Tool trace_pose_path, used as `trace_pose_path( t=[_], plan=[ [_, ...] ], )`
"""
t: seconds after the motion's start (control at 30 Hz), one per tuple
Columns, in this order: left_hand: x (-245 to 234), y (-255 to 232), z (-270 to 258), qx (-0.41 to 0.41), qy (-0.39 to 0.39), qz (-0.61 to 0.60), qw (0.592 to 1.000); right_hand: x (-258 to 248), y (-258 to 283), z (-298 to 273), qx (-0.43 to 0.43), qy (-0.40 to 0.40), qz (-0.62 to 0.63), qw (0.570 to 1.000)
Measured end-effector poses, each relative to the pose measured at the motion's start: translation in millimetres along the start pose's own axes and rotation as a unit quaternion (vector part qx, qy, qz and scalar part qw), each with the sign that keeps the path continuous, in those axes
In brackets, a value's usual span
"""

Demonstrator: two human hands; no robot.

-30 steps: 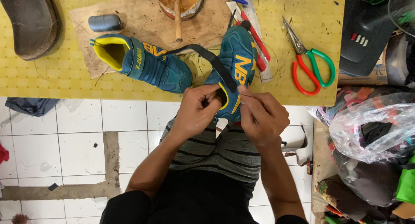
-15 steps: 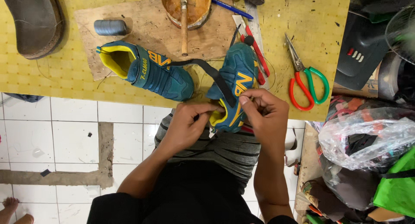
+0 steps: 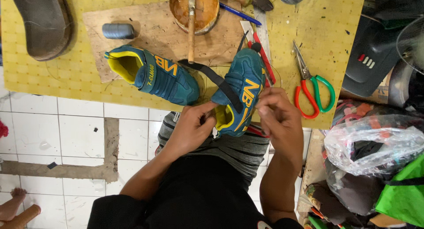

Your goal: The person uses a knife to pry open the strap of a blue and yellow sneaker. They then use a needle and thread to sew the strap back onto the shoe, pulling the thread tight to secure it.

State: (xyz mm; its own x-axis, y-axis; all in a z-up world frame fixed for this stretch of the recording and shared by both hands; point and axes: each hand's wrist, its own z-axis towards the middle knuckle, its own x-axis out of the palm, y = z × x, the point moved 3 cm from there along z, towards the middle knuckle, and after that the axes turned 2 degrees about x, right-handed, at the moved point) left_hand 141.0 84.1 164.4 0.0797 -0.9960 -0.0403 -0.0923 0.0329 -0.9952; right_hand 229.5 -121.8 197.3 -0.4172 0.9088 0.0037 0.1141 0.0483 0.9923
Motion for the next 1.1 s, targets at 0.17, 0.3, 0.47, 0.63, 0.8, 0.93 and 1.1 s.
trace_pose_path(
  t=[0.17,0.3,0.47,0.63,0.8,0.93,1.1],
  plan=[
    [-3,20,-7,-0.035,-0.005,0.053,0.998,-36,-32,-7,-0.038,0.088,0.375,0.922],
    [-6,-23,0,-0.017,0.001,0.056,0.998,-28,-30,-11,-0.008,0.01,0.325,0.946],
    [-10,-20,-4,-0.021,-0.024,-0.047,0.998,13,49,-3,0.014,-0.061,-0.265,0.962],
    [6,34,-31,-0.096,-0.057,-0.314,0.943,13,40,-2,0.097,0.007,-0.353,0.931],
    [8,9,-37,-0.064,-0.074,-0.354,0.93,9,10,-8,0.133,0.069,-0.358,0.922],
    [8,-38,-30,0.035,0.007,-0.237,0.971,7,0,-9,0.14,0.106,-0.316,0.932],
    [18,-23,-36,0.1,0.005,-0.047,0.994,3,-3,-5,0.137,0.139,-0.224,0.955]
  ],
)
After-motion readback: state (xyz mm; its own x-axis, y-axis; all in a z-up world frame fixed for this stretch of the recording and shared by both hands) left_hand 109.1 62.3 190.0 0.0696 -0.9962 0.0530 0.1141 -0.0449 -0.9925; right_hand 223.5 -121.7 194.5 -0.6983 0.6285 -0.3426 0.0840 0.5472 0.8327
